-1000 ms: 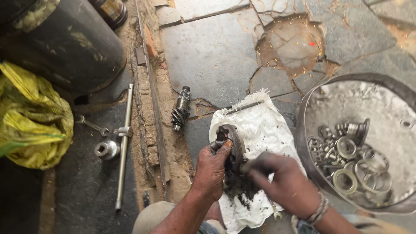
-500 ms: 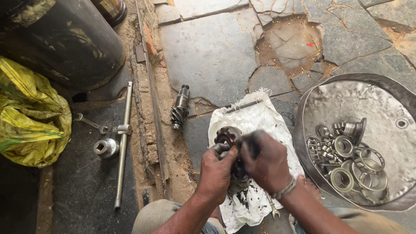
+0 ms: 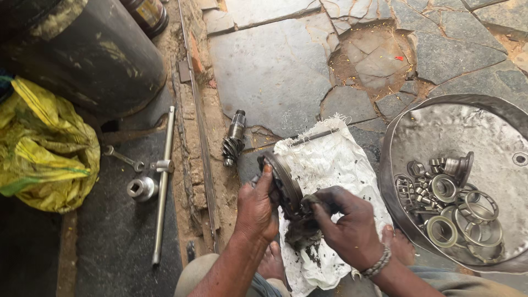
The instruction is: The person wipes and cleans grease from a circular metal mechanical component using a cloth, then handles other bearing and gear components.
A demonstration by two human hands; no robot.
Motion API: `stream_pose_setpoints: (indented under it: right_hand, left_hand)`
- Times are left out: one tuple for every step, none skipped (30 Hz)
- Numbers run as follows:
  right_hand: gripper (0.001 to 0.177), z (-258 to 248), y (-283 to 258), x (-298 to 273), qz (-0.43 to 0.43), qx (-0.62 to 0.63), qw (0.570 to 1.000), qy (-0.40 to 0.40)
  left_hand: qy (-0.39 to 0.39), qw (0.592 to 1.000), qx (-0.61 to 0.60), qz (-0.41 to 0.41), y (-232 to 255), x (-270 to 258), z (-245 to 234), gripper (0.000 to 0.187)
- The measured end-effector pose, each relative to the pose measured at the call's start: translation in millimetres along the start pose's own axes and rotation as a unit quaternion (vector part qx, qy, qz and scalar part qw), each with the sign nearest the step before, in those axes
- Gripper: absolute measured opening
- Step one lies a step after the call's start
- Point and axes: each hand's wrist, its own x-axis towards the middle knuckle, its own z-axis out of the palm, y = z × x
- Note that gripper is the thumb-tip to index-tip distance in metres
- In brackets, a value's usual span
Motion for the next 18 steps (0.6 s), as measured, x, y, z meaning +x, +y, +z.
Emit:
stream_pose_setpoints:
  right_hand:
    - [0.014, -1, -3, 3, -0.031, -0.003, 0.999, 0.01]
    - [0.014, 0, -6, 6, -0.062, -0.006, 0.998, 0.02]
    - [0.015, -1, -8, 7, -0.093, -0.011, 0.995, 0.026]
    - [0.014, 0, -10, 8, -0.1, -0.012, 0.994, 0.029]
    - [0.014, 1, -12, 11, -0.109, -0.013, 0.993, 0.03]
    - [0.013, 3, -14, 13, -0.119, -0.014, 0.992, 0.032]
    - [0.014, 4, -16, 15, -0.132, -0.016, 0.991, 0.034]
    - [0.014, 5, -17, 17, -0.146, -0.017, 0.989, 0.036]
    - [0.014, 7, -19, 18, -0.158, -0.018, 0.986, 0.039]
    - [0.016, 8, -21, 17, -0.151, -0.018, 0.988, 0.024]
    - [0.017, 10, -23, 17, -0.144, -0.019, 0.989, 0.01]
    - [0.019, 11, -24, 17, -0.137, -0.019, 0.99, -0.004]
    - [0.018, 12, -25, 16, -0.163, -0.029, 0.986, -0.009]
    - [0.018, 13, -25, 13, -0.188, -0.04, 0.981, -0.014]
    - [0.018, 14, -25, 10, -0.214, -0.049, 0.975, -0.02]
    - [0.02, 14, -25, 5, -0.23, -0.064, 0.971, -0.032]
    - [0.022, 14, -24, 1, -0.248, -0.079, 0.965, -0.039]
    - [0.025, 14, -23, 0, -0.266, -0.093, 0.958, -0.046]
  left_hand:
    - [0.012, 1.0, 0.005, -0.01, 1, 1, 1, 0.028]
    - [0.024, 0.999, 0.011, -0.02, 1, 1, 1, 0.027]
    - [0.039, 0.999, 0.013, -0.031, -1, 0, 0, 0.027]
    - [0.05, 0.998, 0.034, -0.034, -4, -1, -1, 0.027]
    - [0.061, 0.996, 0.055, -0.036, -6, 0, -1, 0.028]
    - [0.072, 0.994, 0.075, -0.038, -7, 0, -1, 0.03]
    - [0.065, 0.995, 0.068, -0.043, -10, -1, -2, 0.029]
    - [0.058, 0.995, 0.061, -0.049, -12, -2, -1, 0.028]
    - [0.051, 0.996, 0.055, -0.055, -15, -2, -1, 0.027]
    - [0.042, 0.997, 0.044, -0.051, -19, -3, -1, 0.028]
    - [0.031, 0.998, 0.034, -0.048, -22, -2, -1, 0.028]
    - [0.02, 0.999, 0.023, -0.044, -26, -2, -3, 0.028]
    - [0.008, 0.999, 0.02, -0.036, -29, 0, -6, 0.027]
    - [-0.003, 0.999, 0.016, -0.027, -32, 2, -10, 0.027]
    - [-0.015, 1.0, 0.013, -0.018, -35, 3, -14, 0.026]
    - [0.004, 1.0, 0.021, -0.023, -37, 3, -18, 0.027]
    - [0.019, 0.999, 0.032, -0.025, -37, 4, -19, 0.027]
    - [0.035, 0.998, 0.043, -0.027, -36, 6, -19, 0.028]
